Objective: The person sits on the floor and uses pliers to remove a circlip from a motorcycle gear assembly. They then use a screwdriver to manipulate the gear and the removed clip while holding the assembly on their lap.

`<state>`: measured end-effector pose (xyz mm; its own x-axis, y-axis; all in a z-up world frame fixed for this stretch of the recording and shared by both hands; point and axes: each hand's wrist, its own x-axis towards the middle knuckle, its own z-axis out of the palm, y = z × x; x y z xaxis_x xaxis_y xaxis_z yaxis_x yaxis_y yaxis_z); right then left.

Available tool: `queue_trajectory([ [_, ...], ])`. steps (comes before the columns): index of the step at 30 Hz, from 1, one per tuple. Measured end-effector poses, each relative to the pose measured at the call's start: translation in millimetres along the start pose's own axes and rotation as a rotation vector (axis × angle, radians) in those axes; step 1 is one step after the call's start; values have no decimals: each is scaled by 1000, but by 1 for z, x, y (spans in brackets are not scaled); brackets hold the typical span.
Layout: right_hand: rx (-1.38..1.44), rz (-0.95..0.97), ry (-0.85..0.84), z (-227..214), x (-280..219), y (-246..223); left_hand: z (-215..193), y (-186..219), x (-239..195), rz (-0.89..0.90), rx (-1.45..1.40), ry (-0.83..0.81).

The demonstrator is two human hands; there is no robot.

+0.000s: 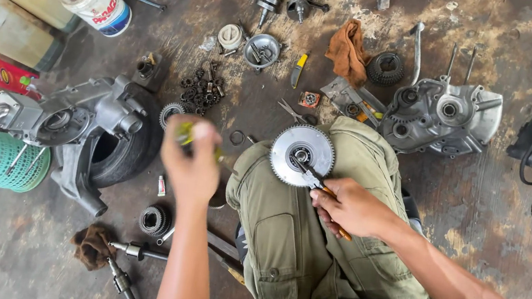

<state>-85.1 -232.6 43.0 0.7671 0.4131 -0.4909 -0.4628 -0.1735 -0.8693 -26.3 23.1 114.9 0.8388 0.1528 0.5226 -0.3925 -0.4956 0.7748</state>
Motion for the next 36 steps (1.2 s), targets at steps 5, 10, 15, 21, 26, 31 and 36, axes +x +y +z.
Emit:
queue_trajectory([
  [5, 1, 29, -43, -1, -1, -8, 6, 43, -19, 241, -627, 107],
  [10, 116, 51, -46, -2, -5, -2, 12, 37, -18, 330, -235, -21],
  [15, 121, 24, -60, -4, 3, 6, 30, 9, -16, 303, 450, -680],
  [21, -19, 17, -25, 2, -2, -7, 43, -28, -17, 87, 228, -688],
  [26, -166, -51, 130, 16, -1, 2, 51, -48, -20, 61, 206, -705],
  [31, -415, -116, 236, 23, 13, 28, 51, -69, -27, 98, 202, -722],
  [36, -581, -226, 344, 37, 3, 25, 53, -83, -33, 261, 299, -702],
])
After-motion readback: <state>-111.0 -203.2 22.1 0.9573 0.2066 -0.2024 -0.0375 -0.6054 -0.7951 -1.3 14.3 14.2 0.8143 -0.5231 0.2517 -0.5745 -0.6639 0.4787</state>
